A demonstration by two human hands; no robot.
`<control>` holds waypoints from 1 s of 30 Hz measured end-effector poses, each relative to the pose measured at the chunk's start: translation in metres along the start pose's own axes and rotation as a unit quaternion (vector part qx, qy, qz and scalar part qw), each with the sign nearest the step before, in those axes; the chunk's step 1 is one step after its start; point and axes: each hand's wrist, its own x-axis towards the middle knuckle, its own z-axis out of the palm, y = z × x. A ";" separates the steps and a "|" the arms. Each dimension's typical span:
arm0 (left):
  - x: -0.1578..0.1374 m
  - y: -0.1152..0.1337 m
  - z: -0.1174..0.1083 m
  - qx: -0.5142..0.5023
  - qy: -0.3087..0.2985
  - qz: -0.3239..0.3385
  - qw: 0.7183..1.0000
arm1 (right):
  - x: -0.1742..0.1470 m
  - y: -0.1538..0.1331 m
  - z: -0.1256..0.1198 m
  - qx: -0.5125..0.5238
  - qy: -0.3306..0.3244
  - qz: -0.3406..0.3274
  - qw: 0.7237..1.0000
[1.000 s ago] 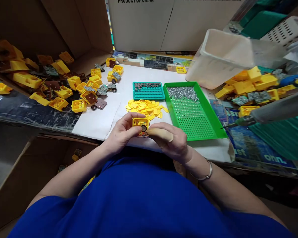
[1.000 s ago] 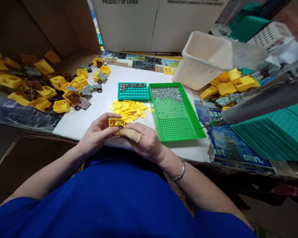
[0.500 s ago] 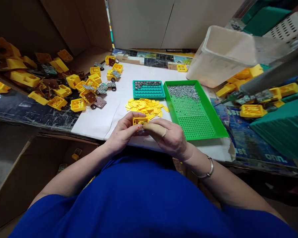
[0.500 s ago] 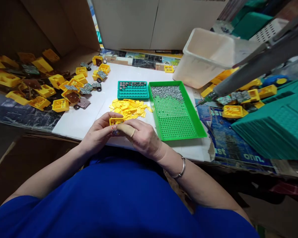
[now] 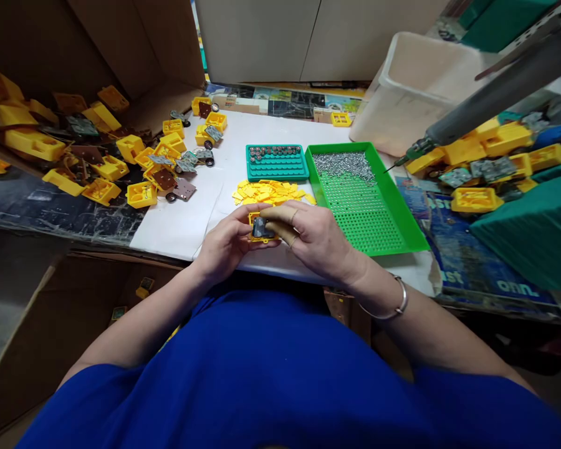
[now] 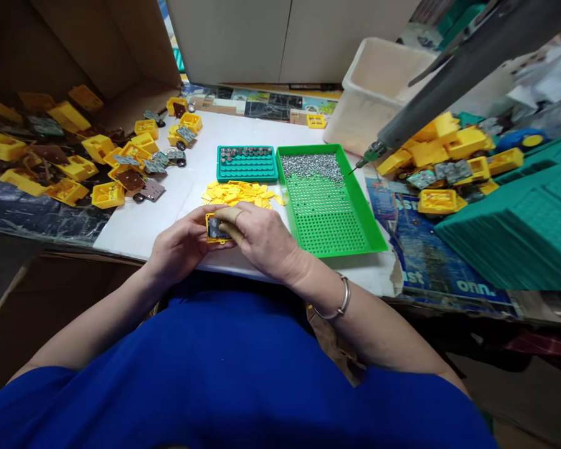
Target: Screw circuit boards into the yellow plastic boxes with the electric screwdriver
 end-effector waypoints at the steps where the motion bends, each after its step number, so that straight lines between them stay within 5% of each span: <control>1: 0.000 0.001 0.000 0.006 -0.007 0.004 1.000 | 0.001 -0.001 0.000 0.021 0.015 0.011 1.000; 10: -0.004 0.006 0.000 0.066 -0.049 0.059 0.995 | -0.009 -0.007 0.008 0.138 0.141 0.111 0.974; 13: -0.006 0.006 0.001 0.057 -0.051 0.065 0.995 | -0.017 -0.006 0.012 0.130 0.173 0.059 0.974; 19: -0.008 0.009 0.002 0.060 -0.047 0.043 0.996 | -0.025 0.000 0.005 -0.025 0.141 -0.199 0.970; 30: -0.006 -0.001 0.002 0.074 -0.021 0.065 0.995 | -0.018 -0.001 0.002 -0.043 0.081 -0.172 0.981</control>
